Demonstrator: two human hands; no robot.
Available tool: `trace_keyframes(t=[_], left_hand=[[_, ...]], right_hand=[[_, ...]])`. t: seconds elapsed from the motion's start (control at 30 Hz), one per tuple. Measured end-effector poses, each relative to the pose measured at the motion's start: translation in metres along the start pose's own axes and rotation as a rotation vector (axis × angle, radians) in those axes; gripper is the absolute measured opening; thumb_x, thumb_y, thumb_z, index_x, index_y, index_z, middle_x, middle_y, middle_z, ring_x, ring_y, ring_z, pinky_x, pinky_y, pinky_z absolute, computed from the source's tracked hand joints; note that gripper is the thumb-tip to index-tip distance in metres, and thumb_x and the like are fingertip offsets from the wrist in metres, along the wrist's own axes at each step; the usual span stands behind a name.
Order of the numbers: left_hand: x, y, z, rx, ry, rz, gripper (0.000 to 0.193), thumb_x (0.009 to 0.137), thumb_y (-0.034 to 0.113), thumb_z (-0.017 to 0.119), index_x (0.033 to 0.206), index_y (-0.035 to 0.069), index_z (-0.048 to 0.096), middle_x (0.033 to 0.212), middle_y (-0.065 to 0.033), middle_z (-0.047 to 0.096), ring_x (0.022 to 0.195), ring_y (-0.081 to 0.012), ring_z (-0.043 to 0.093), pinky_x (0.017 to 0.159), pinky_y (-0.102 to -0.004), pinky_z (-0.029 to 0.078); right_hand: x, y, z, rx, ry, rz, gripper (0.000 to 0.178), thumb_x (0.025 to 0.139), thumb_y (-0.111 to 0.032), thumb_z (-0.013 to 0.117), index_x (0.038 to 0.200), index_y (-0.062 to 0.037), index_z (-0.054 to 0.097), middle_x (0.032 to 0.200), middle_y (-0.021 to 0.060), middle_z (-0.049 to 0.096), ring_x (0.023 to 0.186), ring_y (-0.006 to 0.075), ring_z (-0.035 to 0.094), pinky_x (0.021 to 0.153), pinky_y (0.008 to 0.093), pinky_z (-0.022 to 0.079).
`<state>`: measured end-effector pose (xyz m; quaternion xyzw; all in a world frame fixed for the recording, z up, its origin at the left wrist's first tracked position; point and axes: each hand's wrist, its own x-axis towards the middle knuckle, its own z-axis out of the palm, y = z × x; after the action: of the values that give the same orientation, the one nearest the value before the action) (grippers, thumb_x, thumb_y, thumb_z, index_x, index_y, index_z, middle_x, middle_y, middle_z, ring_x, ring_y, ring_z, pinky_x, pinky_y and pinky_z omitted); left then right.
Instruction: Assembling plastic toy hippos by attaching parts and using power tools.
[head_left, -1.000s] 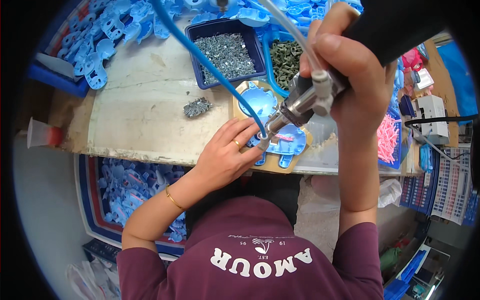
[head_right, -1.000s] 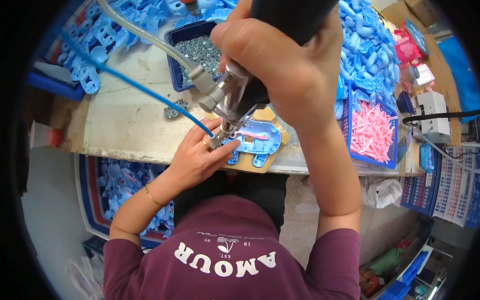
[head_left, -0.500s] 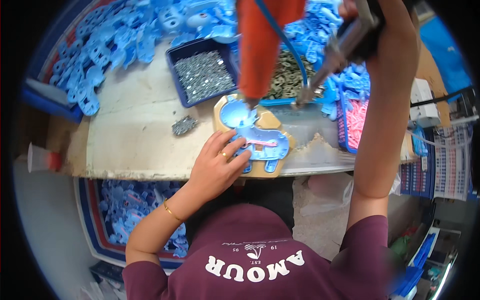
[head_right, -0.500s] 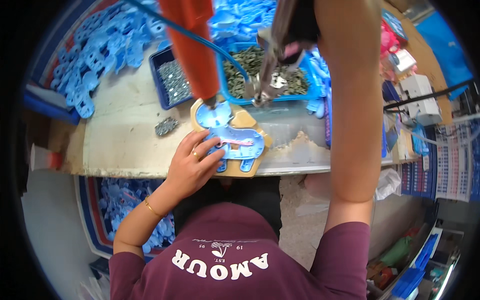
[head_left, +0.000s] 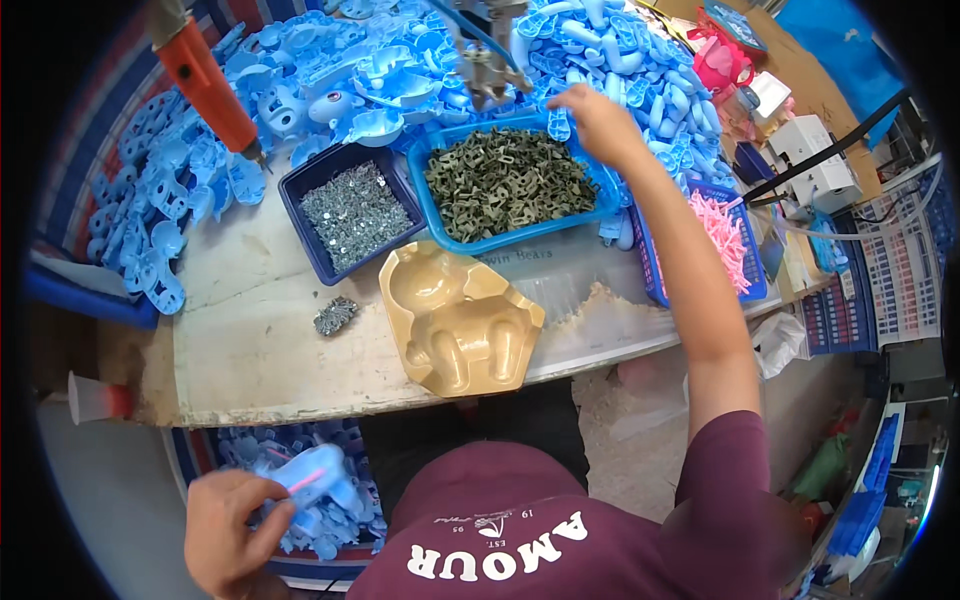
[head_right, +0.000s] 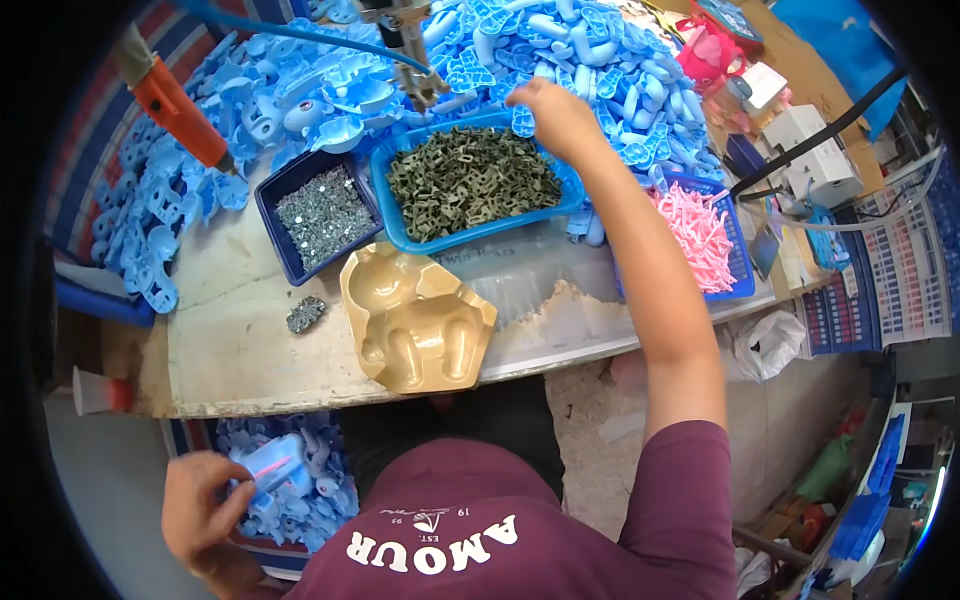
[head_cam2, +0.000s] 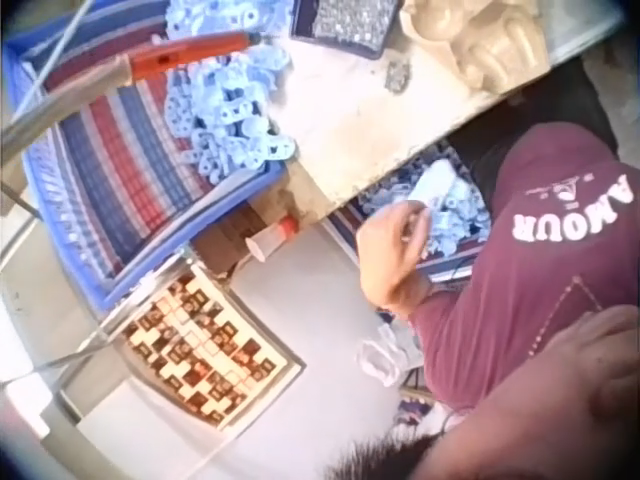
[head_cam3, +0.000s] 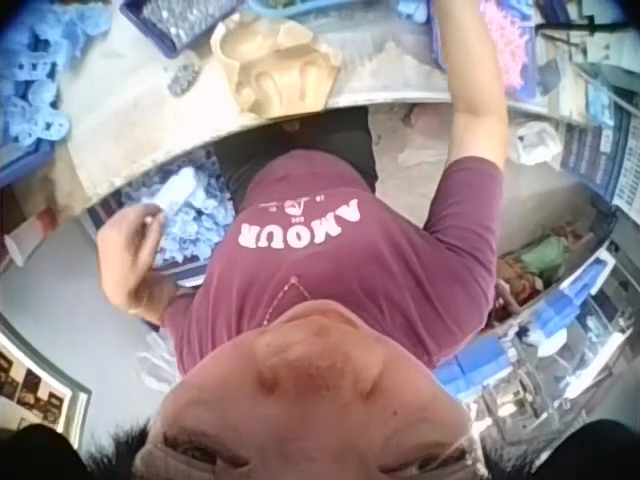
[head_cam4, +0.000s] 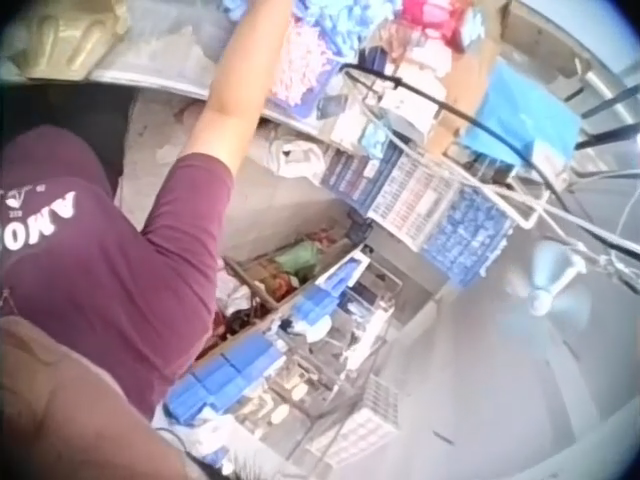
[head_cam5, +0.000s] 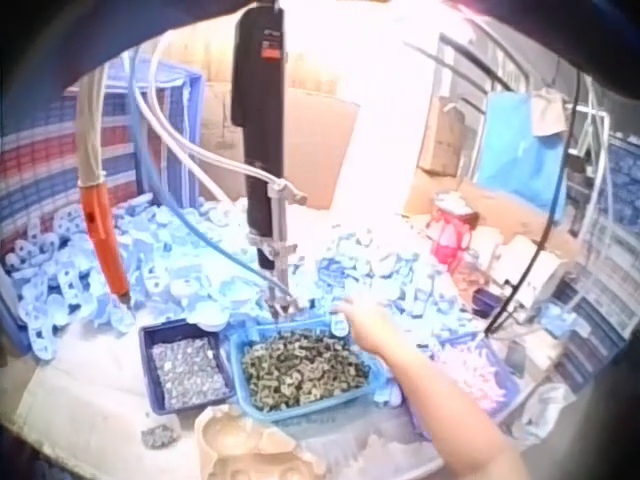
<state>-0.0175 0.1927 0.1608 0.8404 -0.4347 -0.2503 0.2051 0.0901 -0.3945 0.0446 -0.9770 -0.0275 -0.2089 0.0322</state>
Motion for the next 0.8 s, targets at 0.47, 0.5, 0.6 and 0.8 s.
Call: trace_keyframes(t=[0.47, 0.5, 0.6, 0.8], left_hand=[[0.112, 0.009, 0.042, 0.094, 0.290, 0.258, 0.052, 0.081, 0.014, 0.077, 0.129, 0.005, 0.062, 0.126, -0.0150, 0.066, 0.101, -0.0344, 0.064, 0.088, -0.0430, 0.052], [0.130, 0.013, 0.049, 0.066, 0.342, 0.328, 0.052, 0.080, 0.012, 0.077, 0.130, 0.006, 0.062, 0.129, -0.0146, 0.065, 0.101, -0.0341, 0.065, 0.086, -0.0423, 0.052], [0.185, 0.025, 0.075, 0.100, 0.431, 0.439, 0.056, 0.080, 0.010, 0.077, 0.133, 0.005, 0.059, 0.134, -0.0141, 0.062, 0.104, -0.0343, 0.065, 0.088, -0.0416, 0.053], [0.230, 0.022, 0.118, 0.086, 0.647, 0.706, 0.048, 0.081, 0.007, 0.077, 0.127, 0.001, 0.064, 0.128, -0.0162, 0.065, 0.098, -0.0302, 0.070, 0.079, -0.0370, 0.060]], right_hand=[[-0.030, -0.027, -0.047, 0.742, -0.084, 0.378, 0.041, 0.093, -0.020, 0.071, 0.131, -0.0104, 0.056, 0.082, 0.0076, 0.069, 0.066, 0.0118, 0.066, 0.058, 0.0276, 0.053], [-0.037, -0.046, -0.047, 0.973, -0.213, 0.389, 0.039, 0.094, -0.021, 0.071, 0.129, -0.0099, 0.057, 0.087, 0.0069, 0.070, 0.071, 0.0133, 0.068, 0.060, 0.0270, 0.054], [-0.066, -0.104, -0.059, 1.240, -0.584, 0.314, 0.036, 0.096, -0.014, 0.069, 0.129, -0.0063, 0.054, 0.092, 0.0081, 0.071, 0.075, 0.0143, 0.070, 0.065, 0.0280, 0.058], [-0.087, -0.127, -0.071, 1.558, -1.014, 0.324, 0.040, 0.101, -0.016, 0.063, 0.137, -0.0025, 0.051, 0.102, 0.0123, 0.071, 0.089, 0.0177, 0.073, 0.076, 0.0292, 0.060]])
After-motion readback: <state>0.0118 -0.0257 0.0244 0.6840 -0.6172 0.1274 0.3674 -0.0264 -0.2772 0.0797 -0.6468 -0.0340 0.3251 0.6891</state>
